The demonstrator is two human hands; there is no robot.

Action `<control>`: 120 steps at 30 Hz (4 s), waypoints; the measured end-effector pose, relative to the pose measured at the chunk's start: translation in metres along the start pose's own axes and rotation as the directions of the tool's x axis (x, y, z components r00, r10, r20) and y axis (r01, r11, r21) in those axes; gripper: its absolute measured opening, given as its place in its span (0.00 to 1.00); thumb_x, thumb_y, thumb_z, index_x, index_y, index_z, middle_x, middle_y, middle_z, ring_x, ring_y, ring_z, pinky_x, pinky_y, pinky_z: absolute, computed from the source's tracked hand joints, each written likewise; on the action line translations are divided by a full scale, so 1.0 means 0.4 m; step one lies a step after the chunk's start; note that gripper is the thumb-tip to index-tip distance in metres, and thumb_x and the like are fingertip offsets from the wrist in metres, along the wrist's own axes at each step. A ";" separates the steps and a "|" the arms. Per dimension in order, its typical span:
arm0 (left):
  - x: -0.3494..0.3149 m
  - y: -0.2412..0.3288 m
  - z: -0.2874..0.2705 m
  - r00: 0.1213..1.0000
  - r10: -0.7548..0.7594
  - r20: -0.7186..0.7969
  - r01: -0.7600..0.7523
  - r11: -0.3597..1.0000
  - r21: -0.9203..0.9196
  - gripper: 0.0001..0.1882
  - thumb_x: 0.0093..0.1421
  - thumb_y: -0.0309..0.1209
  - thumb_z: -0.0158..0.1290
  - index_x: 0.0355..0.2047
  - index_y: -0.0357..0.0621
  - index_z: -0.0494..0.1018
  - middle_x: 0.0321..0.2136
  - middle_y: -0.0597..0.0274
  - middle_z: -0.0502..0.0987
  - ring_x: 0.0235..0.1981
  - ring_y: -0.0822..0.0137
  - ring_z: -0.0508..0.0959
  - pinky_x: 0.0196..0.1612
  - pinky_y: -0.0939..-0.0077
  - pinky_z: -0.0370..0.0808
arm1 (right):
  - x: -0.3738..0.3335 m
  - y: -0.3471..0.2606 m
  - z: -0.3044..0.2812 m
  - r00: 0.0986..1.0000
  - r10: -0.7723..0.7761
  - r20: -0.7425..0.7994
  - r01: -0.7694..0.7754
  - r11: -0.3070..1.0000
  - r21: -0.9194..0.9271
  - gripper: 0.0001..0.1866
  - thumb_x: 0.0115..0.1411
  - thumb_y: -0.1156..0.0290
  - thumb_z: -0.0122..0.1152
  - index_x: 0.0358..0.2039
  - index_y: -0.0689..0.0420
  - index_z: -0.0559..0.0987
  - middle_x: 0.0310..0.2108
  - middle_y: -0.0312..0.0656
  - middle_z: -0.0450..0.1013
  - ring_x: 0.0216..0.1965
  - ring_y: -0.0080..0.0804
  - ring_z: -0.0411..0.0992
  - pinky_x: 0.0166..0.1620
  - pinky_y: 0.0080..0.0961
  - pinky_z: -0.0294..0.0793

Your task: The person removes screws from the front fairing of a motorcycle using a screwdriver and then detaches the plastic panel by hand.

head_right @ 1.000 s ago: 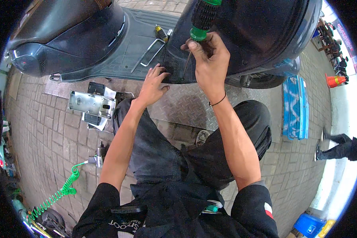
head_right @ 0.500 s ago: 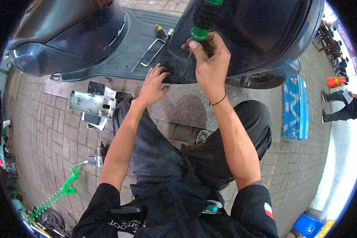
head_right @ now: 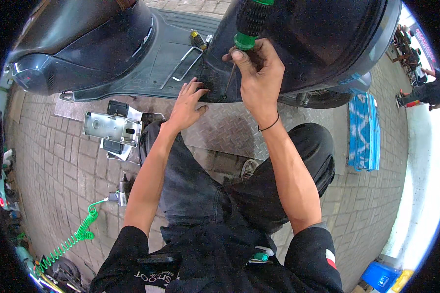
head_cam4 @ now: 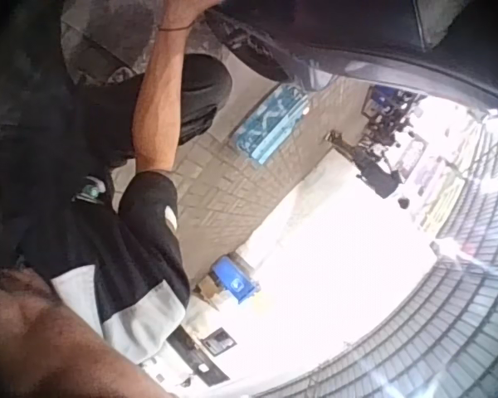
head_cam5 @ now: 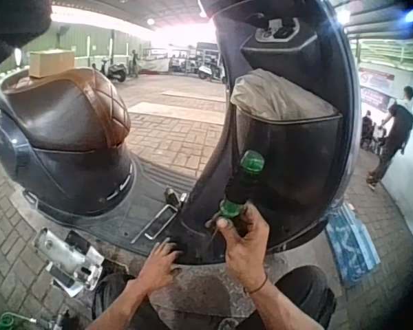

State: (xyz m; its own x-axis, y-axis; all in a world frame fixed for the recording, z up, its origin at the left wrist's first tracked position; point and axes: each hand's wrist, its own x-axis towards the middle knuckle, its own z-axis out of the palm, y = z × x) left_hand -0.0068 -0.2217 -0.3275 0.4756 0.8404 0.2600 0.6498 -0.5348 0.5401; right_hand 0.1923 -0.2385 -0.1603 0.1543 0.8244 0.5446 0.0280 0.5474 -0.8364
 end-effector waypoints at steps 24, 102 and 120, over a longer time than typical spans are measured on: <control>0.006 0.014 -0.002 1.000 0.007 -0.012 -0.007 1.000 -0.004 0.27 0.54 0.30 0.66 0.55 0.43 0.75 0.61 0.52 0.70 0.73 0.46 0.58 0.76 0.47 0.53 | -0.002 0.000 -0.009 0.999 0.034 -0.008 -0.034 0.999 -0.003 0.07 0.68 0.75 0.65 0.41 0.65 0.77 0.35 0.40 0.80 0.38 0.28 0.81 0.44 0.24 0.78; 0.091 0.077 0.056 0.986 0.118 -0.117 -0.108 0.990 0.089 0.13 0.50 0.22 0.59 0.37 0.36 0.78 0.41 0.47 0.81 0.47 0.44 0.76 0.42 0.51 0.74 | 0.021 0.019 0.001 0.994 0.099 0.047 -0.108 0.965 0.238 0.05 0.67 0.79 0.63 0.41 0.64 0.76 0.35 0.37 0.78 0.37 0.22 0.76 0.42 0.23 0.79; -0.134 0.085 0.306 0.507 -0.790 0.345 0.367 -0.164 -0.916 0.15 0.62 0.23 0.51 0.49 0.35 0.74 0.36 0.51 0.81 0.33 0.59 0.81 0.35 0.64 0.77 | 0.104 -0.039 0.223 0.968 0.206 0.141 -0.210 0.978 0.017 0.08 0.67 0.72 0.63 0.40 0.65 0.77 0.25 0.40 0.78 0.27 0.23 0.76 0.31 0.25 0.74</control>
State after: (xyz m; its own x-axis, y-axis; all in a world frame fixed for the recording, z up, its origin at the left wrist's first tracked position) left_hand 0.0622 -0.2955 -0.4210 -0.0679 0.8181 -0.5710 -0.4753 0.4767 0.7395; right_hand 0.1102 -0.2001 -0.1192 0.0161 0.9313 0.3640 -0.0222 0.3643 -0.9310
